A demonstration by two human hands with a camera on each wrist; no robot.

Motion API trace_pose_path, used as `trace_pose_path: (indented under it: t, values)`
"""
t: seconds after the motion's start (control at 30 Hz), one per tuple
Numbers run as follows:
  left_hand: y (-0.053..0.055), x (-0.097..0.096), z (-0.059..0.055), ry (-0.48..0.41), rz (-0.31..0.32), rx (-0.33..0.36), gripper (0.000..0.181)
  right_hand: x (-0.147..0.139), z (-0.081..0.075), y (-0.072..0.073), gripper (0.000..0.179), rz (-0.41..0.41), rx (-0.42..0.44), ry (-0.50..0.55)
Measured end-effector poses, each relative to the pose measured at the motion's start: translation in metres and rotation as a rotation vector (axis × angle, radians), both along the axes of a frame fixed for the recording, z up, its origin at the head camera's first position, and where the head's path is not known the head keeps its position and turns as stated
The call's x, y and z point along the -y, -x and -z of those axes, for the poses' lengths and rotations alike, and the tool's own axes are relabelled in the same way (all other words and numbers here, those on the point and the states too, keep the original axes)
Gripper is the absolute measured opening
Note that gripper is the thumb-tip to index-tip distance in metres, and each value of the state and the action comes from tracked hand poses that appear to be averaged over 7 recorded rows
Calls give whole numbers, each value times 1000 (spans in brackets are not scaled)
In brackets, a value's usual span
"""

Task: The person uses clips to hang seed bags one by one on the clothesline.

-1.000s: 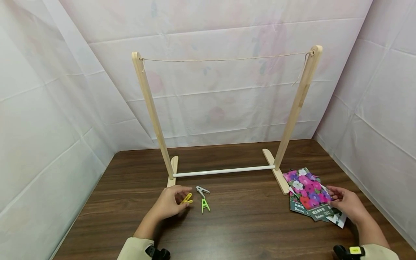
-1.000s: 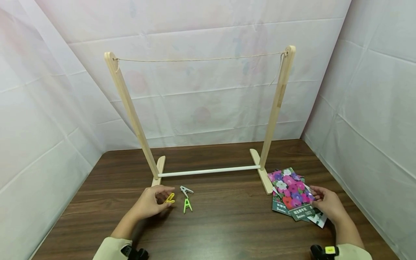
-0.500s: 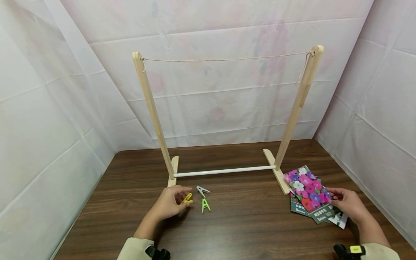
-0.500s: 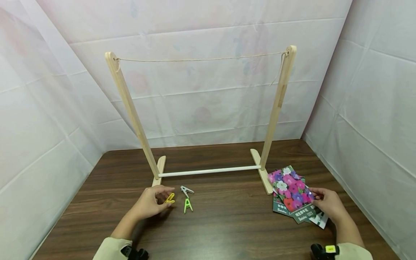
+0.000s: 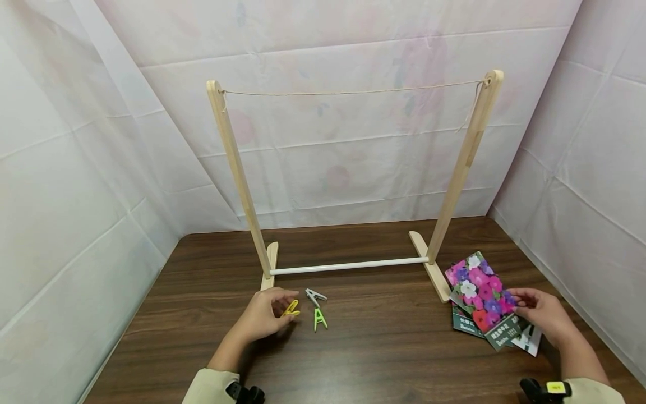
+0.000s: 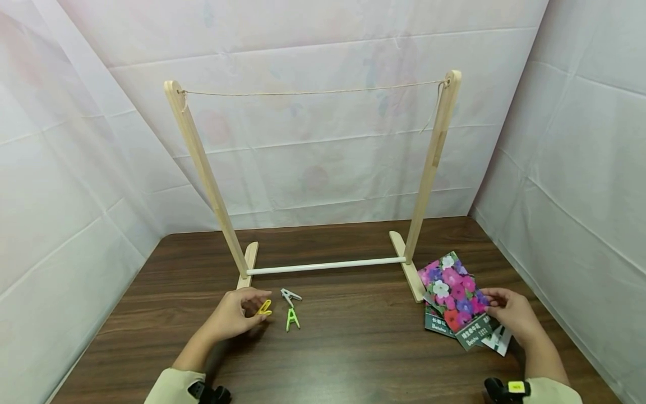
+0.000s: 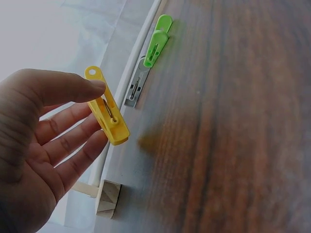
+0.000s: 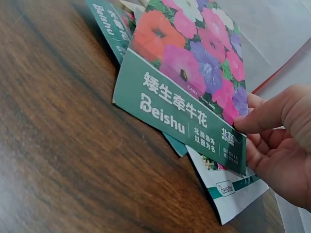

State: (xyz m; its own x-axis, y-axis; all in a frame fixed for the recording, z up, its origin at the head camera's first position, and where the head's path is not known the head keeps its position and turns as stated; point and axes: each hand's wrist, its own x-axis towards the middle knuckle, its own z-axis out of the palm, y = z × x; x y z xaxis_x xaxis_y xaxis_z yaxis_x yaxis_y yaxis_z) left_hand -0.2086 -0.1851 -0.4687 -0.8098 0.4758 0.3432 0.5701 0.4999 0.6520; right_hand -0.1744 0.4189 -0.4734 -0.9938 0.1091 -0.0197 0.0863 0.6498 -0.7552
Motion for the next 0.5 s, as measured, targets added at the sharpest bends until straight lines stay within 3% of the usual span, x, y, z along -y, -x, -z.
trace_pose_path:
  t: [0.2,0.5]
  values:
    - [0,0,0,0,-2,0,42,-3,0,-2,44,-9,-42,24]
    - [1,1,2,-13,3,-6,42,-7,2,-4,43,-13,-42,164]
